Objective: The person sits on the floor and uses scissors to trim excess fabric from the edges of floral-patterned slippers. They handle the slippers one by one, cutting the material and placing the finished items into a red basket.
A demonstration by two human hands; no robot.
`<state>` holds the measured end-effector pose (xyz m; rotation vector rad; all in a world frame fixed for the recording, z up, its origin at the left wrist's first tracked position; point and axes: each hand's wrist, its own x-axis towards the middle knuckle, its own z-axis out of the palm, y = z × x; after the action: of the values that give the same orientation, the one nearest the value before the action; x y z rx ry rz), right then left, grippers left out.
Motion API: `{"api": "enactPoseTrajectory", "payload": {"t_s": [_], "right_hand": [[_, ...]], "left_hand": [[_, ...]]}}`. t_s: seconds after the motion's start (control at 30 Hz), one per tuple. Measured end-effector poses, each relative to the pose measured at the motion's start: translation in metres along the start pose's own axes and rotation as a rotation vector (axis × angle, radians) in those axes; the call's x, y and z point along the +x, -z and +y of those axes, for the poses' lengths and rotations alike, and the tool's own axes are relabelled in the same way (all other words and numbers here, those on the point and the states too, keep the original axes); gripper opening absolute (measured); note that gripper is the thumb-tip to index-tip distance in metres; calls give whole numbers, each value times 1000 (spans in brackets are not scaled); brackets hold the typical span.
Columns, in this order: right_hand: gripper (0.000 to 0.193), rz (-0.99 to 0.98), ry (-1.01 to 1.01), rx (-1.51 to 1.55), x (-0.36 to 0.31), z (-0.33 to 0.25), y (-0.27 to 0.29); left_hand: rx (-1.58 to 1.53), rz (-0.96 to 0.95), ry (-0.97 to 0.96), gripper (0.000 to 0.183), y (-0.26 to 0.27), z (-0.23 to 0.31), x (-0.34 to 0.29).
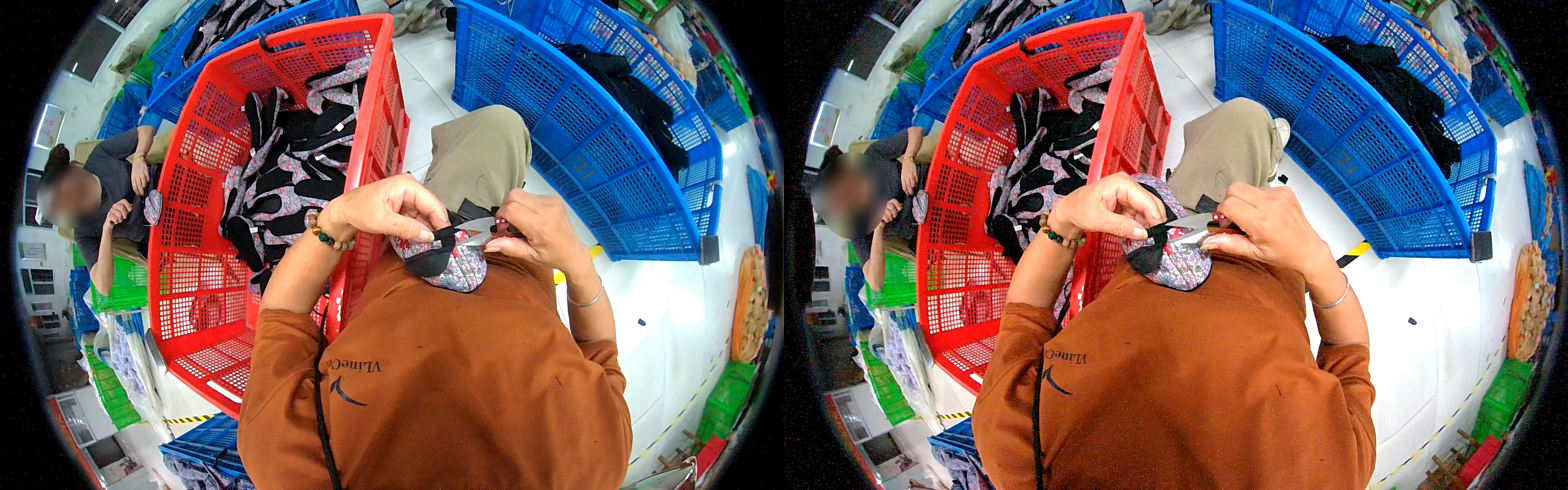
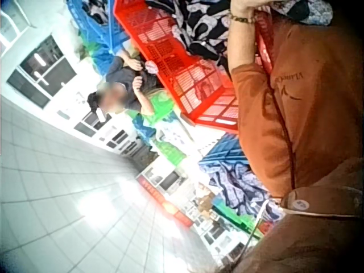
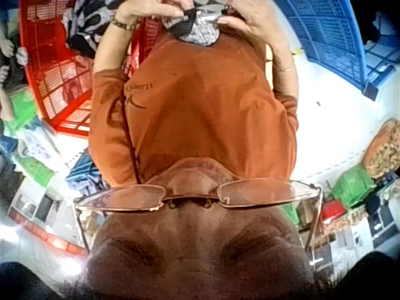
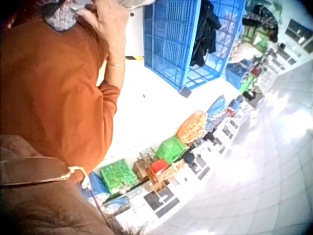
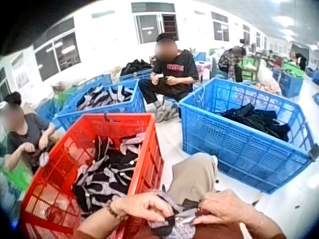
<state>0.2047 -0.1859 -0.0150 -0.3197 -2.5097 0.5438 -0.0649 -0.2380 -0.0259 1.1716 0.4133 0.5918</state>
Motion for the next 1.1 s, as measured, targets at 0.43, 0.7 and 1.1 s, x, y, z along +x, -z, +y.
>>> {"api": "enactPoseTrajectory", "payload": {"t_s": [0.43,0.7,1.1], "right_hand": [[35,37,42,-126,15,-15,-2],[35,72,54,-239,9,-16,-1],[35,69,164,-454,14,-29,8]], "left_hand": [[221,100,45,17,0,12,4],[179,84,48,18,-2,10,4],[350,52,-27,18,1,8,12]]}}
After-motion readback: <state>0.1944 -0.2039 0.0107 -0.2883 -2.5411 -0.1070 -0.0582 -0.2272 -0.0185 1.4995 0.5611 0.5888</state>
